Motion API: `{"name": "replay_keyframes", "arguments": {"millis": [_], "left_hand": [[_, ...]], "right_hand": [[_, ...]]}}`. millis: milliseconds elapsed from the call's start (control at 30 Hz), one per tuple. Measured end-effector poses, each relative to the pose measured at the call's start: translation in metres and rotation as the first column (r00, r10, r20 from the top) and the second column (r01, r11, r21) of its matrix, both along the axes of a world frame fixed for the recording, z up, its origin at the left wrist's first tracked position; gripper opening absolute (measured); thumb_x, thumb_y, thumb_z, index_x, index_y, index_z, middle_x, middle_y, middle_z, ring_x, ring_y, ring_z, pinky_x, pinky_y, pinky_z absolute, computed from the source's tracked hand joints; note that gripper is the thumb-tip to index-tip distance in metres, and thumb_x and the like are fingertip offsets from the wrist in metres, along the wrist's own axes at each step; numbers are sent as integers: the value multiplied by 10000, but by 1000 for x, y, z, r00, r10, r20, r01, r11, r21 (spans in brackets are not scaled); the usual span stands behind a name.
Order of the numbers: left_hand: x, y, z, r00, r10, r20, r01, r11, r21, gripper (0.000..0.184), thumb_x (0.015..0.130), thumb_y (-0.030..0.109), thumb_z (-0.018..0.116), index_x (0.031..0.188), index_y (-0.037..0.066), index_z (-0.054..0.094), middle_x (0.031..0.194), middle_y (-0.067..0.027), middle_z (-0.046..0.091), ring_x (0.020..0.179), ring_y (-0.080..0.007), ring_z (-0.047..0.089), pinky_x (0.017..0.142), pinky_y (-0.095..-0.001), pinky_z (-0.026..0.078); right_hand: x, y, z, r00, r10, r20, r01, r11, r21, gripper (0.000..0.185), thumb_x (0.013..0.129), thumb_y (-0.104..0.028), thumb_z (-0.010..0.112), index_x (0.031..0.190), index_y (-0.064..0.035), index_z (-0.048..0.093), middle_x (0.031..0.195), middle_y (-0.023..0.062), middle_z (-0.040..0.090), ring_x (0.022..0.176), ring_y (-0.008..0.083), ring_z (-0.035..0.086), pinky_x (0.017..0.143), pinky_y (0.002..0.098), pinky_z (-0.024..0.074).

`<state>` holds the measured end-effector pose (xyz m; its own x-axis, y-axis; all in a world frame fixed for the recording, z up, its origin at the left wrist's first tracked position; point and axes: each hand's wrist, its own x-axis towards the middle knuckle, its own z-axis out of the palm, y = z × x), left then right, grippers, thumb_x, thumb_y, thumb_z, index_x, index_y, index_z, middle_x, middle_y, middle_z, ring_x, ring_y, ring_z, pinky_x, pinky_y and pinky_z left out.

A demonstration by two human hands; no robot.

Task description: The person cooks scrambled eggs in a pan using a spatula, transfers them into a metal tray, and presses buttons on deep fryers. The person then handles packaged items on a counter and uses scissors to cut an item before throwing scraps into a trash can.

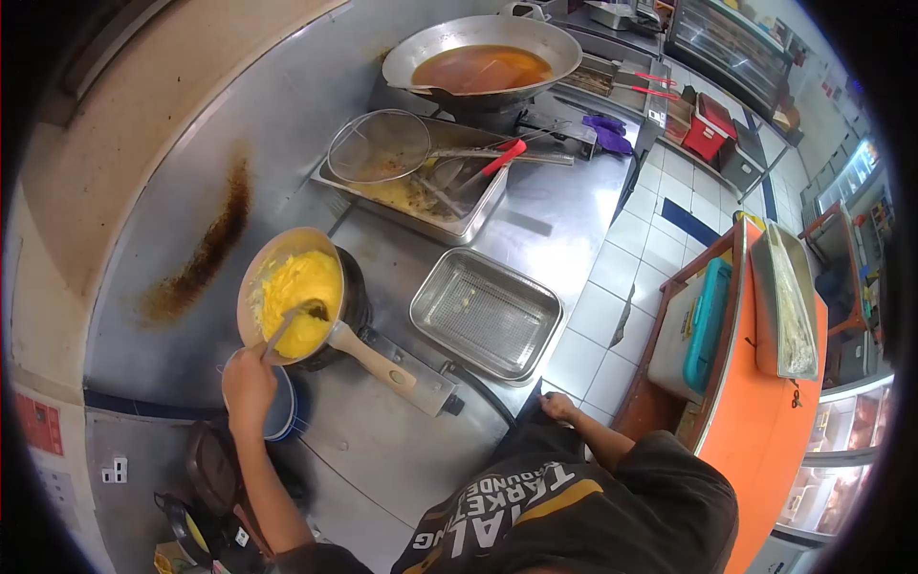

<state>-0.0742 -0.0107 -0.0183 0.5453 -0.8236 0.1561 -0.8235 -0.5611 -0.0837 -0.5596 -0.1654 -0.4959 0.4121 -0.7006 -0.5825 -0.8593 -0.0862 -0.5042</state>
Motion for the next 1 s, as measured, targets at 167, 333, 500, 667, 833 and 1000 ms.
{"name": "replay_keyframes", "arguments": {"millis": [167,333,500,667,833,1000], "left_hand": [[30,-44,-50,992,130,-3,-129,980,-154,236,906,113,541,1067,45,698,906,-254,663,956,-428,649,808,-511,509],[58,-39,-36,971,220,-91,-232,961,-154,285,912,145,531,1120,32,690,994,-262,673,975,-435,646,847,-515,504],[66,-2,21,965,174,-197,-201,972,-124,289,900,175,572,1112,41,715,1067,-244,681,1020,-428,644,912,-475,503],[91,9,38,938,311,-156,-331,936,-124,273,893,195,599,1067,28,725,1022,-248,687,983,-429,659,885,-463,510],[145,-24,-10,893,376,-248,-402,914,-59,261,853,199,612,1019,47,744,1004,-242,697,995,-431,660,887,-470,516],[115,-54,-14,925,9,-381,-79,982,-169,290,888,192,587,1084,27,724,1010,-238,697,976,-417,664,873,-458,520]], "right_hand": [[-38,-8,-15,993,-102,-60,109,986,128,497,906,-425,567,1075,16,720,1057,248,709,1056,374,667,953,412,501],[-64,7,4,989,-112,-92,125,980,154,482,906,-379,583,1089,50,704,1057,264,705,1021,362,676,906,419,510],[-93,26,-41,975,-217,-44,222,956,190,465,904,-400,572,1032,26,707,1030,233,712,984,388,673,862,437,509],[-102,24,-28,902,-423,85,347,829,438,361,889,-274,618,1055,38,692,894,123,701,833,211,644,699,358,498],[-94,14,-49,902,-418,108,363,869,336,344,891,-236,583,1049,50,693,894,136,702,776,214,651,668,362,504],[-87,4,-51,920,-380,96,350,907,233,314,899,-218,569,1002,45,704,829,121,700,736,218,651,643,378,506]]}}
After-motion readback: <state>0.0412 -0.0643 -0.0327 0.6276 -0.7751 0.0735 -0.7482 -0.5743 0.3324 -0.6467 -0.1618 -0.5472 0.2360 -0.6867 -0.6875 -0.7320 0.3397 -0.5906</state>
